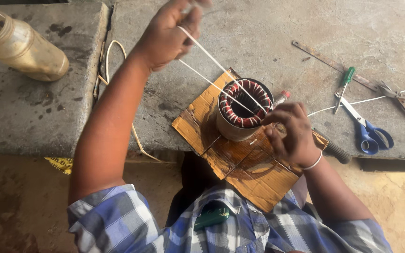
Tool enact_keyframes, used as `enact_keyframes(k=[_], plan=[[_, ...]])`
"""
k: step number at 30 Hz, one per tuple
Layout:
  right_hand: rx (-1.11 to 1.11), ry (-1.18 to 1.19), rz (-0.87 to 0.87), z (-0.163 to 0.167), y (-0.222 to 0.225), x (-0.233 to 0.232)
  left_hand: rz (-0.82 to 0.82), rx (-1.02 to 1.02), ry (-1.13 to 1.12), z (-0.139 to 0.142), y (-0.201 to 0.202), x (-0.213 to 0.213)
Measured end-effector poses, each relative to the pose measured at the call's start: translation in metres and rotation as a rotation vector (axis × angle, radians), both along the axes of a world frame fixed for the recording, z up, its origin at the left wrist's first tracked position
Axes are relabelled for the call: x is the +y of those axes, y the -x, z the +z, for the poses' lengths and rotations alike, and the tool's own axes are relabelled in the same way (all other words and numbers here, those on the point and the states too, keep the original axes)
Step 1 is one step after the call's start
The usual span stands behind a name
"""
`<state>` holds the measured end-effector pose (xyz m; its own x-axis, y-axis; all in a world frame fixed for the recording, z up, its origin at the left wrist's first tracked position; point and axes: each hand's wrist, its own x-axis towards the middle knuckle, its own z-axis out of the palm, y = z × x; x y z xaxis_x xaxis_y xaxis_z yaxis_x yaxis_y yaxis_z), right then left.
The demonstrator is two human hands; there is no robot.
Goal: The person repeatedly inserts a white insulated wire into the slots of a cylindrical stator core and taps it down with a small hammer. The person rotates the stator as needed and continues the same insertion and tapping sequence throughout the clip.
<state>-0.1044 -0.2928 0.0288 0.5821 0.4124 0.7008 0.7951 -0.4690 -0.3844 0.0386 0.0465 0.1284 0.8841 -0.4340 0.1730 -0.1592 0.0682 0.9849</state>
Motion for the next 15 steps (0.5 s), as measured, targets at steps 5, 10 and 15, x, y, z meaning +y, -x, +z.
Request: enact_keyframes(k=[5, 10, 15], plan=[[0.143, 0.030, -0.007, 0.031, -0.032, 0.020, 0.191, -0.794, -1.088, 0.065, 0.019, -0.032], [0.746, -0.211, 0.202, 0.047, -0.063, 0.043, 0.030, -1.044, -1.189, 0.089, 0.026, -0.111], [0.582, -0.748, 0.305, 0.042, -0.064, -0.030, 0.159, -1.236, -0.733, 0.053, 0.053, -0.114]])
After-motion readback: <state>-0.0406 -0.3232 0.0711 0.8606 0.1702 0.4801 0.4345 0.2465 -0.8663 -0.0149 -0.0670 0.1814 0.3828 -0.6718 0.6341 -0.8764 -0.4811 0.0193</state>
